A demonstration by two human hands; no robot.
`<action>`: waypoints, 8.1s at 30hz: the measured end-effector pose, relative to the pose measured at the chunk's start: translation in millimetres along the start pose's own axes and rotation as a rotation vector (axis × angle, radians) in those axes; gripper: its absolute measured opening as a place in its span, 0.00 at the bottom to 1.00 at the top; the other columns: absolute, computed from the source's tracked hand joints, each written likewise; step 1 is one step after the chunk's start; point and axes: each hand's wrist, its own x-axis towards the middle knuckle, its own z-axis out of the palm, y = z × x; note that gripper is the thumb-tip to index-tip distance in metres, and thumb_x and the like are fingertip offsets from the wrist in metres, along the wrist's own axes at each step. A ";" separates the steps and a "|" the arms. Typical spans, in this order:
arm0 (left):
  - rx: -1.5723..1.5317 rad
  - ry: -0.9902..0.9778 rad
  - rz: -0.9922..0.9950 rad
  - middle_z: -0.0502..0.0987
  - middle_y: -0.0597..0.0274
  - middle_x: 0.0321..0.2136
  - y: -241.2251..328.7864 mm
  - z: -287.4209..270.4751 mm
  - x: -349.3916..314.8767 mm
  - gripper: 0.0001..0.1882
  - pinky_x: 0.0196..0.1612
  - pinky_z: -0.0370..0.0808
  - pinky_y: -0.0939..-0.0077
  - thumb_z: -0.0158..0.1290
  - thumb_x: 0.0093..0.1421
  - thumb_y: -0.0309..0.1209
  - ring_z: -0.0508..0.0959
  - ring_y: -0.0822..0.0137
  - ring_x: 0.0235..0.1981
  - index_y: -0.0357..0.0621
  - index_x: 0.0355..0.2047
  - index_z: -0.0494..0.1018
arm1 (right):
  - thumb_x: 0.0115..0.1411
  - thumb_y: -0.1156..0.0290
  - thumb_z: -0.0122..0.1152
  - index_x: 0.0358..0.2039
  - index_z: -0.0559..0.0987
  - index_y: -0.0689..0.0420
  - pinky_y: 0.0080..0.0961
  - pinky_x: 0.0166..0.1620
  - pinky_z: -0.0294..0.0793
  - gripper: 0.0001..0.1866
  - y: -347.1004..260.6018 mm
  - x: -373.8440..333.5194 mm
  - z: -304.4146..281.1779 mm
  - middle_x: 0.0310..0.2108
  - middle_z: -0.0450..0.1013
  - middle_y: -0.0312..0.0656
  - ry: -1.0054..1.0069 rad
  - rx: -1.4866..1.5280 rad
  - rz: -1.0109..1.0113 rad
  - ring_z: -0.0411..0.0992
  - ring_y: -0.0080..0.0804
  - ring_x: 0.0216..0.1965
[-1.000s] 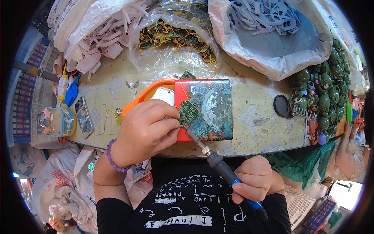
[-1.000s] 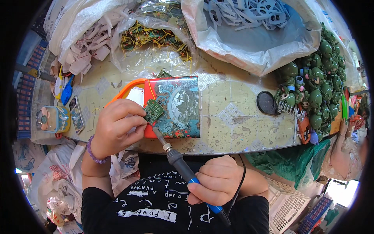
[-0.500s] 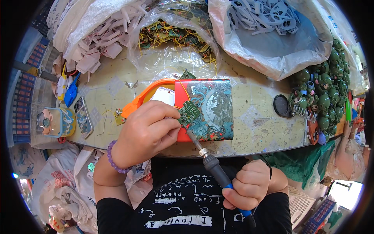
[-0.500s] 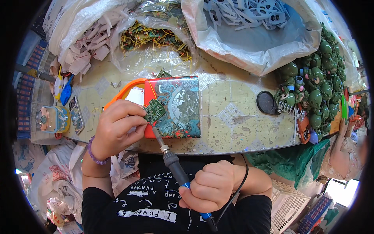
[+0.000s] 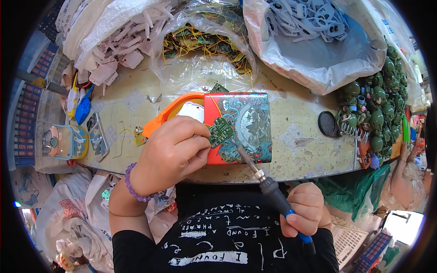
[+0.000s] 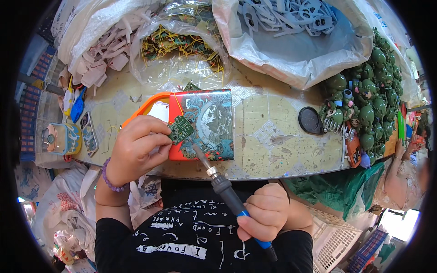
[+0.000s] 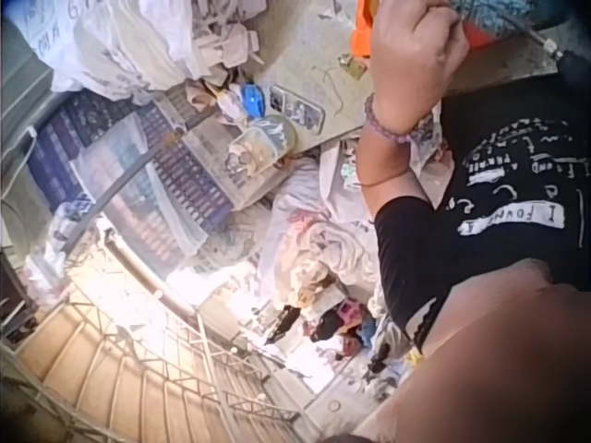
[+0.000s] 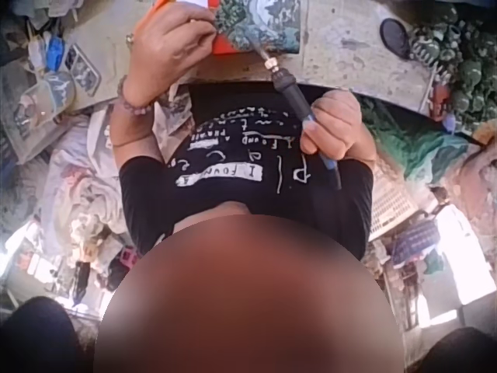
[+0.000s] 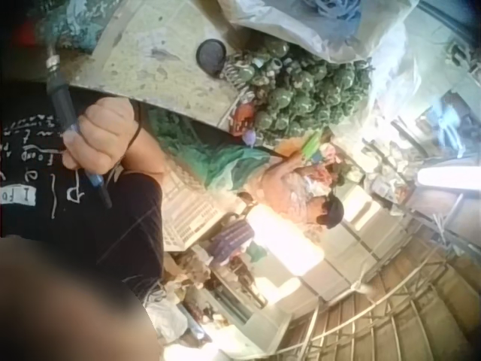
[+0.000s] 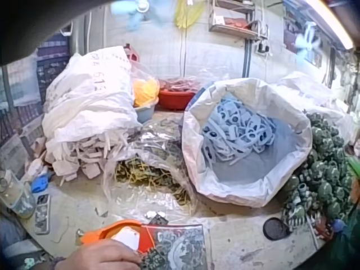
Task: Soldering small electronic components and a speaker onto a circuit board and placing them into a toy casing.
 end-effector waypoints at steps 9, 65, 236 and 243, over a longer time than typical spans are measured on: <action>-0.015 -0.002 0.005 0.76 0.59 0.31 1.8 0.7 6.9 0.09 0.37 0.75 0.66 0.60 0.41 0.19 0.77 0.58 0.34 0.40 0.25 0.74 | 0.64 0.64 0.49 0.31 0.68 0.56 0.24 0.22 0.63 0.10 -9.1 -15.9 -57.0 0.20 0.65 0.40 0.434 -0.253 0.385 0.64 0.29 0.18; -1.020 0.352 -0.411 0.71 0.54 0.51 -11.6 1.5 -15.5 0.26 0.57 0.67 0.71 0.44 0.60 0.21 0.71 0.67 0.52 0.34 0.61 0.59 | 0.52 0.71 0.68 0.63 0.61 0.56 0.36 0.56 0.67 0.39 103.9 106.0 70.6 0.54 0.70 0.50 -0.694 0.244 0.522 0.67 0.43 0.56; 0.157 0.036 -0.077 0.82 0.66 0.34 -5.7 14.1 26.1 0.08 0.64 0.50 0.40 0.60 0.50 0.23 0.79 0.61 0.48 0.49 0.30 0.78 | 0.65 0.54 0.54 0.35 0.72 0.54 0.23 0.15 0.58 0.16 15.9 56.4 -21.7 0.15 0.67 0.33 -0.058 -0.110 0.341 0.64 0.27 0.11; 0.164 0.036 -0.082 0.82 0.67 0.33 -5.9 13.1 26.3 0.07 0.64 0.50 0.39 0.61 0.49 0.23 0.80 0.61 0.46 0.48 0.29 0.78 | 0.64 0.58 0.55 0.37 0.71 0.56 0.24 0.15 0.59 0.13 21.1 56.3 -16.7 0.15 0.67 0.33 -0.128 -0.067 0.318 0.64 0.27 0.11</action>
